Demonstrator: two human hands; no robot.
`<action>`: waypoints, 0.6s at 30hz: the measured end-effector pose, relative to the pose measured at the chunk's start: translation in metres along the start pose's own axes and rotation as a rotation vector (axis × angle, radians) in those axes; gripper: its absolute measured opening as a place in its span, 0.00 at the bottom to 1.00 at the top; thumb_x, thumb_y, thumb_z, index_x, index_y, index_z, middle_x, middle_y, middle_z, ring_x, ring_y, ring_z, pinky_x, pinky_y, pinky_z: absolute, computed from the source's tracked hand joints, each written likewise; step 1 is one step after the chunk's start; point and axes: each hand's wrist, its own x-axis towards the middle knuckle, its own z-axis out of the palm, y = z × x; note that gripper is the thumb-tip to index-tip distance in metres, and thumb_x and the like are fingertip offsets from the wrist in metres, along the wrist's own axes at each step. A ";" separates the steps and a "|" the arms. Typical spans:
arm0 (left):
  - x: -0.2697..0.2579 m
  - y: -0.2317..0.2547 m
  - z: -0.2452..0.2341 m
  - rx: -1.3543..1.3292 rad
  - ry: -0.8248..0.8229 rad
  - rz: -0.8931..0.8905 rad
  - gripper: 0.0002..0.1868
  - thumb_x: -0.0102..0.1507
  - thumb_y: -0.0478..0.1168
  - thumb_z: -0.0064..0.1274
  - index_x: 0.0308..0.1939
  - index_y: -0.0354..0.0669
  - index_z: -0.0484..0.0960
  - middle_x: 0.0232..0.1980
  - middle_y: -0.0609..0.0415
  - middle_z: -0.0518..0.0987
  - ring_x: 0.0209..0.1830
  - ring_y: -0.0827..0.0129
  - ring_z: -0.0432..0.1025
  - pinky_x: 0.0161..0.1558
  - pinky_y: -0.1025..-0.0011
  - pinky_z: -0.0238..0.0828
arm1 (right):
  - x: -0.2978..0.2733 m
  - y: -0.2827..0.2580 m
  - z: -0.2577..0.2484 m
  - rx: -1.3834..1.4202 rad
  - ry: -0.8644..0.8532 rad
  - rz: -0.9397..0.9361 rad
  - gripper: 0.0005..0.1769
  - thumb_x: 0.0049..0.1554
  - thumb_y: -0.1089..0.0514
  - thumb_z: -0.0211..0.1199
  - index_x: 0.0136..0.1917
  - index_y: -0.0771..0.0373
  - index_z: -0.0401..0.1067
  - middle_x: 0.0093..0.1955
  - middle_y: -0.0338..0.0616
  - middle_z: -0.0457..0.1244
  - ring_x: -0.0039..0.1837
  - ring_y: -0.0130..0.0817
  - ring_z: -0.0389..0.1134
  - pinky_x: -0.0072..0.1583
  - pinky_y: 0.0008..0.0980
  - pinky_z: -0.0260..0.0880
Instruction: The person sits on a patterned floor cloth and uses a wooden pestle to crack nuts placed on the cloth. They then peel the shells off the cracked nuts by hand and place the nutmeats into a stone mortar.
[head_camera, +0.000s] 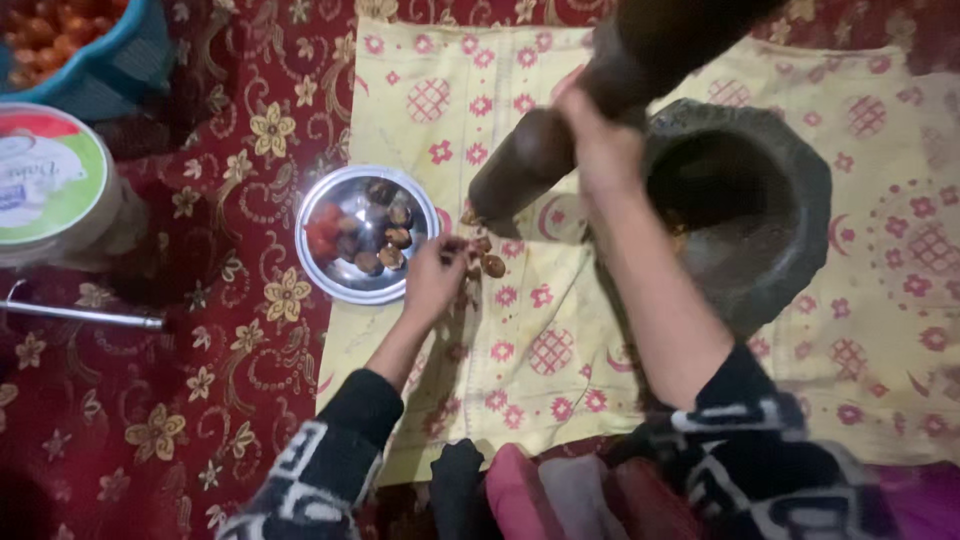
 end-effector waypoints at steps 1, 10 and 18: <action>0.005 0.001 -0.003 0.026 0.024 0.045 0.13 0.61 0.40 0.58 0.47 0.36 0.84 0.42 0.45 0.84 0.41 0.60 0.80 0.45 0.65 0.75 | 0.010 -0.005 -0.001 0.074 0.030 -0.095 0.20 0.55 0.57 0.69 0.59 0.58 0.67 0.55 0.41 0.66 0.62 0.36 0.71 0.71 0.42 0.68; 0.056 0.017 -0.007 0.161 0.089 0.113 0.12 0.63 0.41 0.59 0.48 0.39 0.83 0.45 0.44 0.83 0.43 0.54 0.79 0.46 0.59 0.75 | 0.049 0.018 0.026 -0.360 -0.149 0.350 0.30 0.56 0.54 0.64 0.67 0.56 0.56 0.51 0.45 0.66 0.49 0.40 0.72 0.54 0.44 0.79; 0.056 0.027 0.006 0.449 0.001 0.124 0.16 0.59 0.40 0.61 0.48 0.39 0.78 0.50 0.42 0.75 0.40 0.40 0.75 0.41 0.47 0.72 | 0.053 0.198 -0.001 -0.559 -0.260 -0.031 0.37 0.55 0.59 0.71 0.70 0.71 0.53 0.60 0.55 0.65 0.60 0.45 0.70 0.60 0.41 0.71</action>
